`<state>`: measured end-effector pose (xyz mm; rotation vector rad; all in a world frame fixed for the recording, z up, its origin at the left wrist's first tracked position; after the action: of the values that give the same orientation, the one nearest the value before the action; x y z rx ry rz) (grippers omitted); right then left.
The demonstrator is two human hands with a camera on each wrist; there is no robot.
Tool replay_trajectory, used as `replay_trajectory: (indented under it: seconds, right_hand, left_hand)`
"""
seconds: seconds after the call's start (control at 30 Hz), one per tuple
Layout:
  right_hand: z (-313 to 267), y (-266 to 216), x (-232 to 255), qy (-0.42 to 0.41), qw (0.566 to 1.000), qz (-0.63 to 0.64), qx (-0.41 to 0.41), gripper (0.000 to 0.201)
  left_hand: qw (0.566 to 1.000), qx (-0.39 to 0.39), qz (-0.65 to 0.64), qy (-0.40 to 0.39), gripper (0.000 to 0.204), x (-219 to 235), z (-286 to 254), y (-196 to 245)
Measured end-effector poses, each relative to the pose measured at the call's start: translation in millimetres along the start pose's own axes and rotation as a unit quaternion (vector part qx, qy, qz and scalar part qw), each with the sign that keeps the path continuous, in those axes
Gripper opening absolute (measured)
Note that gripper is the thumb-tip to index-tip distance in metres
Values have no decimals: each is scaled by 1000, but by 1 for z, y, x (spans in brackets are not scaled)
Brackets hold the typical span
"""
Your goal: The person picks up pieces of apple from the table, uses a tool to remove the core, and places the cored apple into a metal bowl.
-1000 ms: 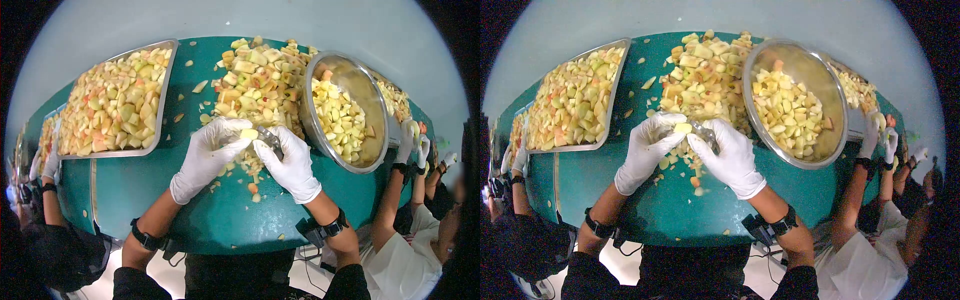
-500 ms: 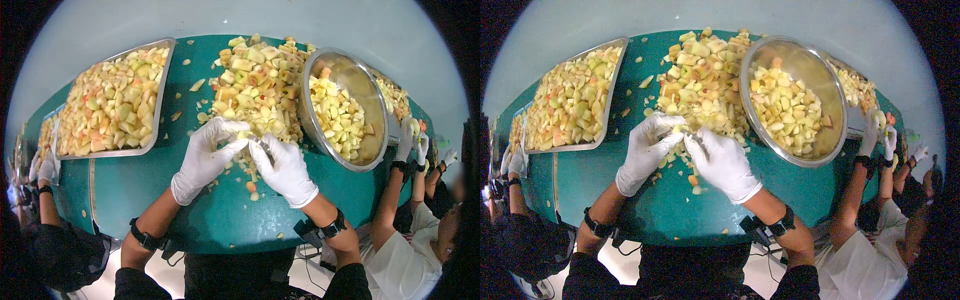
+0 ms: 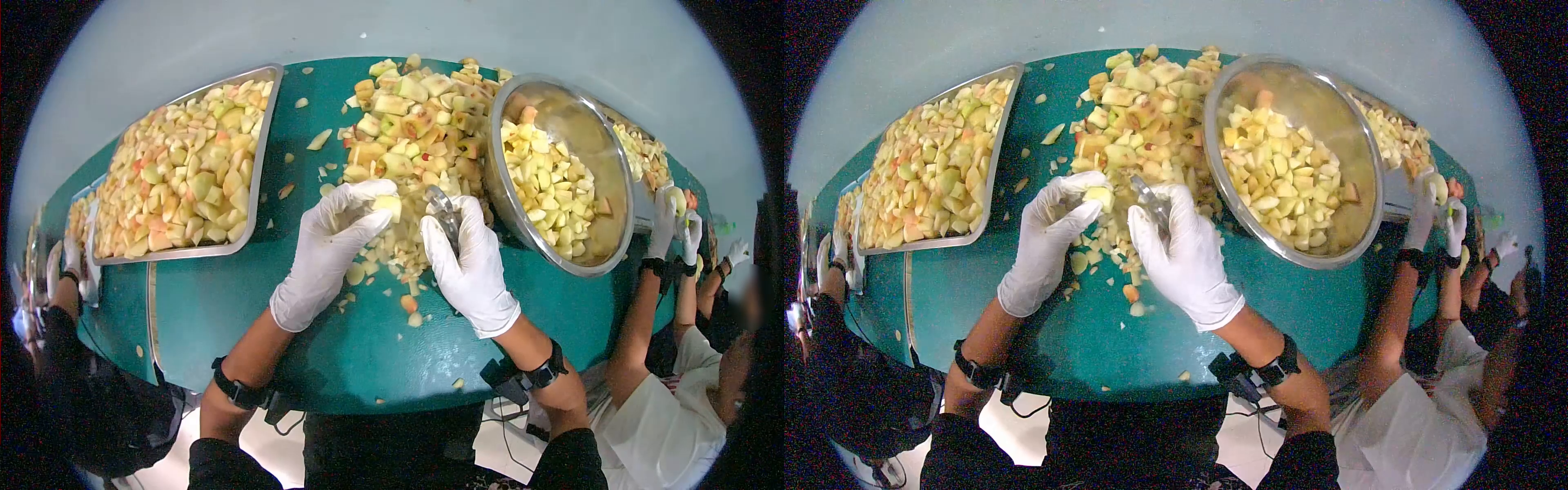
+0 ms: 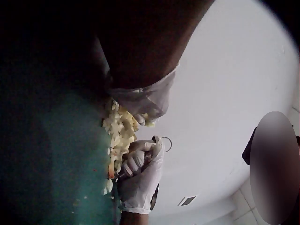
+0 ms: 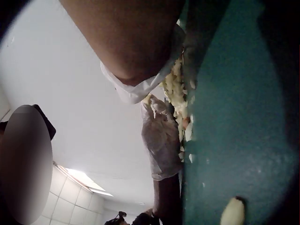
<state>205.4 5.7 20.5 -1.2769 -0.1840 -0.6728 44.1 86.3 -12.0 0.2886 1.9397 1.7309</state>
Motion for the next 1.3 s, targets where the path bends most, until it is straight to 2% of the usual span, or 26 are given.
replay_trajectory:
  seconds: [0.1,0.2,0.3,0.4,0.5,0.6,0.7,0.8,0.9,1.1,1.2,1.3]
  right_hand:
    - [-1,10,-6,-2,999,49,0,20]
    - [1,-7,-5,-11,992,-44,120,22]
    - [-1,-10,-5,-3,987,-70,144,23]
    - [-3,-9,-8,-21,990,-104,91,28]
    - [-2,-15,-9,-48,990,-106,75,36]
    - [-3,1,-9,-40,991,-122,28,40]
    - [-3,6,-8,-3,996,-76,51,37]
    - [-2,13,-9,-9,998,-61,18,34]
    - [-2,13,-9,-23,998,-53,7,32]
    - [-3,13,-12,-40,997,-55,33,24]
    - [-2,7,-11,-28,999,-22,30,26]
    - [-2,4,-8,-33,996,-68,47,23]
  left_hand:
    - [1000,7,-14,-9,38,-1,0,-4]
    - [1000,21,-20,-10,38,-2,-1,-4]
    - [999,28,-20,-9,37,-3,0,-8]
    - [1000,28,-9,-3,36,-3,0,-12]
    - [999,46,-16,-8,35,-5,-1,-15]
    - [999,46,-8,-18,34,-8,-2,-13]
    - [998,56,-24,-26,34,-5,-1,-16]
    - [997,47,-50,-45,33,-6,0,-13]
    - [994,78,-66,-48,32,-6,0,-18]
    - [988,103,-96,-67,32,-5,2,-24]
    - [992,87,-44,-77,34,-5,2,-21]
    - [994,84,-40,-64,37,-9,0,-12]
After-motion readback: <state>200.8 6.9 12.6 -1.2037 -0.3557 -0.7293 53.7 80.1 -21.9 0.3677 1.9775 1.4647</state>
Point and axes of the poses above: each hand's wrist, its own z-axis towards the middle knuckle, its own x-axis out of the back of the hand, y = z × x, the point moved 8 cm from there along z, towards the middle knuckle, and after that the axes turned 4 degrees about x, right-handed, at the moved point
